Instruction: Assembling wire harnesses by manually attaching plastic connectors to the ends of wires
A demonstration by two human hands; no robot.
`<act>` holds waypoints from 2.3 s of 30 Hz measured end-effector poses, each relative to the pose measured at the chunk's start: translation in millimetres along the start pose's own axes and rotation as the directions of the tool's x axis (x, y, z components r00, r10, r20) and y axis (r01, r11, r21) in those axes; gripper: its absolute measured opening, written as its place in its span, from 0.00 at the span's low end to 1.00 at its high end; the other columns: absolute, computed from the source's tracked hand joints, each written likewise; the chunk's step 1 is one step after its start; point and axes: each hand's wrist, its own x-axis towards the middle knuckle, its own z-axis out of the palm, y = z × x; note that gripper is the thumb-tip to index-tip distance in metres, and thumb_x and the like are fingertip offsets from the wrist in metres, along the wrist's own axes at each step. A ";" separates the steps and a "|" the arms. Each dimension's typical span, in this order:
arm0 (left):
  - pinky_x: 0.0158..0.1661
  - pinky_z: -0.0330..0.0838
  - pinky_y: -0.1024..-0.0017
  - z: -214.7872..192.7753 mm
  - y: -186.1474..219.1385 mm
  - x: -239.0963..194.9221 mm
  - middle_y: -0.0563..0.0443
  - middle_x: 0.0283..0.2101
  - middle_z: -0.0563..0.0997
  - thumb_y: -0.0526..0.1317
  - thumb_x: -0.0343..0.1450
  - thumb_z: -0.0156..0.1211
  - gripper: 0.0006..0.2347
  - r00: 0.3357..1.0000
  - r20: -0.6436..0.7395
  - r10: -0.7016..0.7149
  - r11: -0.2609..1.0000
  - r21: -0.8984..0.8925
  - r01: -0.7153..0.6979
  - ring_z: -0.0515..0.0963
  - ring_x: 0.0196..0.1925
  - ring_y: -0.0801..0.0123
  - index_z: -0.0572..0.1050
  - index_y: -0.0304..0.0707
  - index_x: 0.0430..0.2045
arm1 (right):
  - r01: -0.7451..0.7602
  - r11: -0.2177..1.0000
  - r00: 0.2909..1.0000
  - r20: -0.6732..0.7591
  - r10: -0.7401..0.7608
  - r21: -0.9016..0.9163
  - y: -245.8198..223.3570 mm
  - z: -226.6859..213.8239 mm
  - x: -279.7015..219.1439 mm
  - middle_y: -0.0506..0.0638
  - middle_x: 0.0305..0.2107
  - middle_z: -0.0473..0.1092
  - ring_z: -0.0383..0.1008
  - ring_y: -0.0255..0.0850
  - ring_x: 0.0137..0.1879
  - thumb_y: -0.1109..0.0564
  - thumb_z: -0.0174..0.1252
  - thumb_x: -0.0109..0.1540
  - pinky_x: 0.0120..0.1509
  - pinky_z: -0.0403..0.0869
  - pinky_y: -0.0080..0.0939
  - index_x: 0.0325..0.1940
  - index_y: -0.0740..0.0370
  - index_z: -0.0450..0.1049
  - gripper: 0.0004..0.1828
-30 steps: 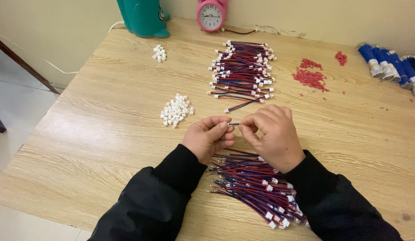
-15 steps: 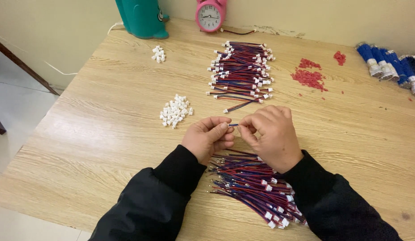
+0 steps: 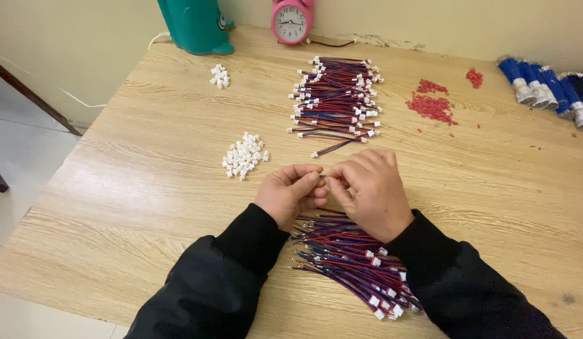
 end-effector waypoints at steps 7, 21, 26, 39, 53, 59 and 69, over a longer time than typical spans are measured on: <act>0.33 0.84 0.64 2.2 11.9 8.7 0.37 0.32 0.81 0.31 0.69 0.59 0.10 0.998 -0.059 0.038 0.993 0.118 -0.031 0.84 0.31 0.58 0.75 0.25 0.42 | -0.019 0.998 0.997 0.080 0.024 -0.059 11.0 -19.4 -0.3 0.41 0.24 0.68 0.73 0.42 0.41 0.52 0.59 0.60 0.53 0.61 0.46 0.35 0.47 0.74 0.01; 0.42 0.80 0.71 11.9 13.8 -21.1 0.55 0.45 0.83 0.41 0.67 0.62 0.11 0.959 0.069 0.273 0.570 0.792 -0.219 0.84 0.42 0.67 0.80 0.54 0.43 | -0.392 0.917 0.730 0.583 0.357 -0.070 6.6 -74.5 -44.5 0.56 0.35 0.74 0.74 0.55 0.48 0.44 0.61 0.58 0.54 0.71 0.54 0.42 0.56 0.78 0.16; 0.45 0.77 0.68 17.9 7.5 -25.7 0.56 0.39 0.84 0.44 0.67 0.62 0.09 0.912 0.226 0.342 0.364 0.863 -0.350 0.82 0.45 0.65 0.81 0.53 0.39 | -0.353 0.930 0.721 0.603 0.342 -0.106 16.4 -58.7 -50.4 0.54 0.34 0.72 0.74 0.55 0.47 0.45 0.61 0.58 0.52 0.72 0.52 0.40 0.54 0.77 0.14; 0.45 0.76 0.64 31.4 19.1 -20.0 0.50 0.38 0.80 0.46 0.66 0.62 0.10 0.742 0.653 0.152 -0.207 0.755 -0.622 0.81 0.44 0.56 0.79 0.48 0.37 | -0.398 0.909 0.623 0.690 0.368 -0.125 32.6 -52.2 -45.6 0.56 0.33 0.72 0.75 0.56 0.47 0.50 0.60 0.57 0.51 0.73 0.54 0.40 0.54 0.73 0.10; 0.46 0.75 0.59 57.6 56.7 5.1 0.48 0.41 0.80 0.47 0.68 0.58 0.12 0.818 0.567 0.101 -0.120 0.823 -0.556 0.81 0.47 0.52 0.77 0.49 0.44 | -0.523 0.852 0.689 0.602 0.404 0.026 41.3 -74.1 -20.9 0.56 0.26 0.76 0.78 0.49 0.37 0.56 0.60 0.56 0.42 0.75 0.47 0.37 0.58 0.77 0.07; 0.43 0.76 0.57 61.3 30.3 2.7 0.49 0.37 0.82 0.49 0.67 0.60 0.12 0.816 0.572 0.082 0.014 0.818 -0.575 0.81 0.45 0.53 0.79 0.50 0.40 | -0.579 0.805 0.716 0.556 0.423 0.133 31.3 -93.1 -7.0 0.50 0.23 0.75 0.74 0.40 0.31 0.56 0.62 0.57 0.38 0.74 0.41 0.39 0.58 0.77 0.08; 0.35 0.76 0.71 42.7 43.1 -0.1 0.49 0.23 0.84 0.43 0.66 0.62 0.08 0.921 0.382 0.077 0.409 0.830 -0.379 0.83 0.30 0.69 0.83 0.42 0.31 | -0.600 0.758 0.793 0.309 0.525 0.255 74.9 -133.1 -5.2 0.46 0.23 0.72 0.69 0.33 0.29 0.63 0.62 0.56 0.34 0.71 0.33 0.44 0.59 0.77 0.12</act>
